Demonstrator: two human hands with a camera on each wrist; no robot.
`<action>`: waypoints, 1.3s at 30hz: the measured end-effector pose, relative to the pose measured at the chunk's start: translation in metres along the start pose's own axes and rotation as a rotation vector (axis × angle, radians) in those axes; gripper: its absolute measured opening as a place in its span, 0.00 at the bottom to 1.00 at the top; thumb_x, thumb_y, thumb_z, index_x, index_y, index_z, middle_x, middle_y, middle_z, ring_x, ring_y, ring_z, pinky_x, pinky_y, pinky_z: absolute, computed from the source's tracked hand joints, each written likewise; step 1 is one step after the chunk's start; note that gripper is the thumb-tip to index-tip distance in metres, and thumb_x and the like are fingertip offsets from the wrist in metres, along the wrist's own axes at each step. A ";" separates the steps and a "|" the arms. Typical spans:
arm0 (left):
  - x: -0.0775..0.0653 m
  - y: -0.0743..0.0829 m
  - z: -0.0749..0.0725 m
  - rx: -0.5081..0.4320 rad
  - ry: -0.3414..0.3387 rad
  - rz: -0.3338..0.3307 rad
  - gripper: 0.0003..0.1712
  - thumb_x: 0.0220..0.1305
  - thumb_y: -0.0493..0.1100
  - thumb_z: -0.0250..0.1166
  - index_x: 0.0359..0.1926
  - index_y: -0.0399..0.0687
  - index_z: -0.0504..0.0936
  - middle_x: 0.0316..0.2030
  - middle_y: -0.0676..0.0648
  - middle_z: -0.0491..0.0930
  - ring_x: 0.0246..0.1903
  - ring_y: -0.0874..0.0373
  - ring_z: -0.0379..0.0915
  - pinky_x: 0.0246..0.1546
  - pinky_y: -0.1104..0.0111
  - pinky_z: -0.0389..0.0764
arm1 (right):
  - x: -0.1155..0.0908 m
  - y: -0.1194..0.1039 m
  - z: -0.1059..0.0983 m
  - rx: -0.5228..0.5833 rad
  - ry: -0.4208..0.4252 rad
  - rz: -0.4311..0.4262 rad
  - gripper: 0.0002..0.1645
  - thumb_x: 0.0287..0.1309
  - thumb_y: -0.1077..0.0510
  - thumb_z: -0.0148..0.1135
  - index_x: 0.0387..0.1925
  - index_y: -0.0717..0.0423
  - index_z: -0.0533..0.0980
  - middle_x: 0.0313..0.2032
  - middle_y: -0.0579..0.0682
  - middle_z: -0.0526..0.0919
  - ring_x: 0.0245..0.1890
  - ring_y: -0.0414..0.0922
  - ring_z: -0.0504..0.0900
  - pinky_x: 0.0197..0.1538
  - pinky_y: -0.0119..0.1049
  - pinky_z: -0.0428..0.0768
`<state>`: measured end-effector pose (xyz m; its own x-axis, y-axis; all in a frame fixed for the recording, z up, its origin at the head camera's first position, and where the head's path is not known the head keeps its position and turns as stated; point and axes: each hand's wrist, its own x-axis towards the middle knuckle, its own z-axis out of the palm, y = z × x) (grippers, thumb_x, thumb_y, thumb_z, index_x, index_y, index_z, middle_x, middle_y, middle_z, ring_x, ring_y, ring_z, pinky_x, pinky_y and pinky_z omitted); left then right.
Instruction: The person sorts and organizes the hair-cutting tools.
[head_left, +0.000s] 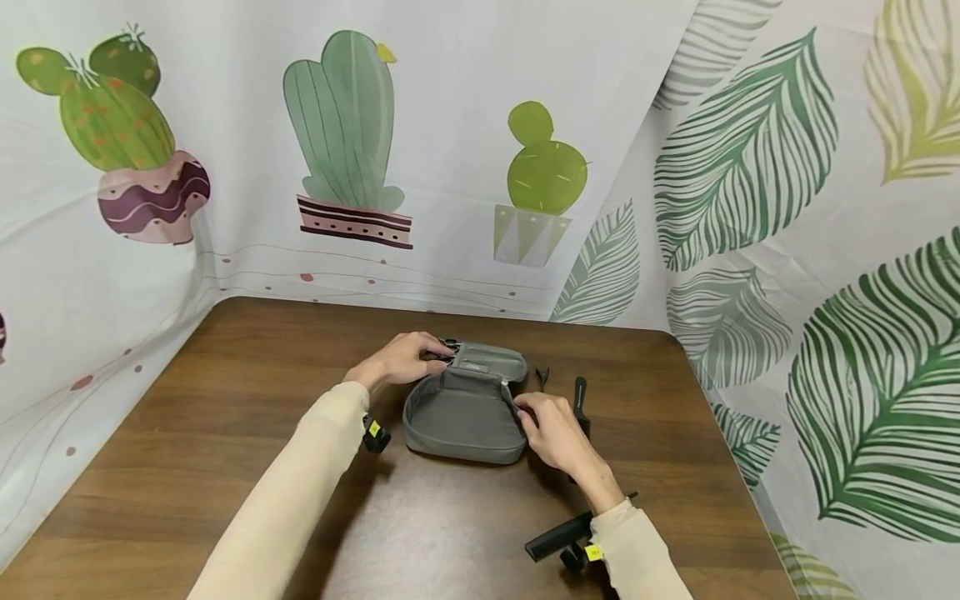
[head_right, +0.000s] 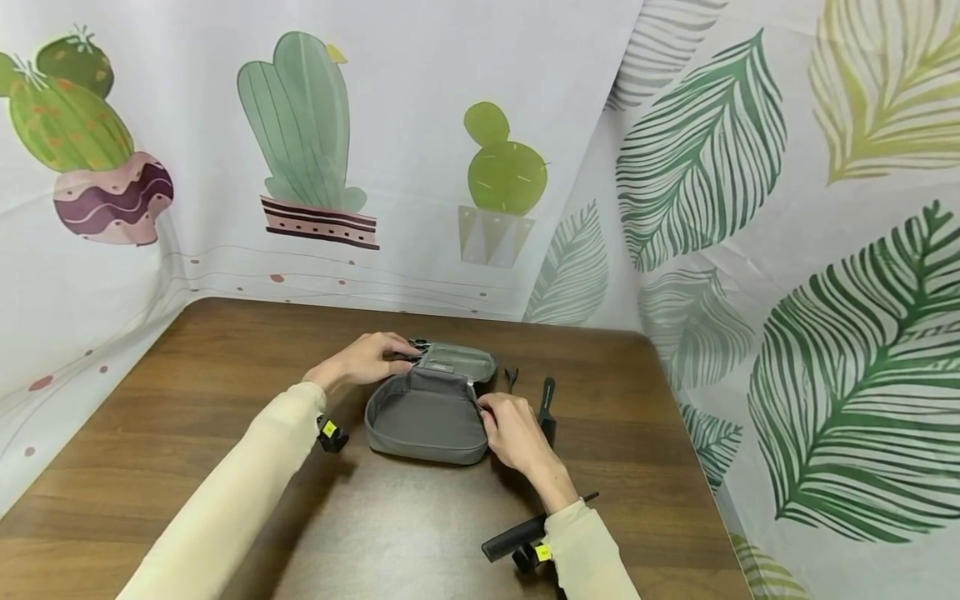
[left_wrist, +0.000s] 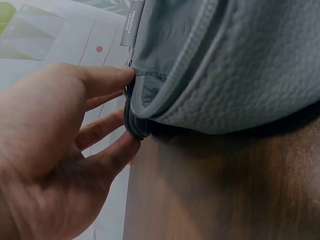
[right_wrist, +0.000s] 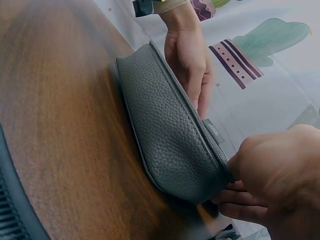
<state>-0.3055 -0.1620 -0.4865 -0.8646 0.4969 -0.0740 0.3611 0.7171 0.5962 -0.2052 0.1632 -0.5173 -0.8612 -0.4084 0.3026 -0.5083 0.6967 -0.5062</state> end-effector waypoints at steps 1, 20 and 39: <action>-0.002 0.001 0.000 0.006 0.006 0.000 0.24 0.86 0.49 0.64 0.74 0.49 0.85 0.76 0.36 0.79 0.79 0.34 0.71 0.79 0.37 0.74 | 0.000 0.000 0.000 0.001 0.000 0.002 0.12 0.76 0.68 0.67 0.56 0.65 0.88 0.52 0.61 0.94 0.51 0.56 0.95 0.53 0.52 0.93; -0.043 0.006 0.004 0.004 0.190 0.112 0.33 0.85 0.50 0.66 0.80 0.39 0.76 0.77 0.35 0.76 0.79 0.34 0.72 0.79 0.36 0.75 | 0.002 -0.003 -0.003 0.005 -0.014 0.029 0.14 0.77 0.65 0.68 0.58 0.63 0.88 0.52 0.59 0.94 0.47 0.51 0.94 0.49 0.46 0.92; -0.113 0.002 0.036 0.029 0.190 0.092 0.40 0.84 0.56 0.67 0.81 0.31 0.72 0.79 0.29 0.73 0.80 0.31 0.71 0.80 0.35 0.73 | -0.002 -0.004 -0.003 -0.012 -0.009 0.034 0.14 0.78 0.64 0.67 0.59 0.63 0.88 0.52 0.58 0.94 0.47 0.51 0.93 0.49 0.47 0.92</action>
<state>-0.1946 -0.1992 -0.5053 -0.8769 0.4620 0.1330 0.4490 0.6880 0.5701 -0.2013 0.1633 -0.5138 -0.8778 -0.3897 0.2787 -0.4791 0.7174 -0.5058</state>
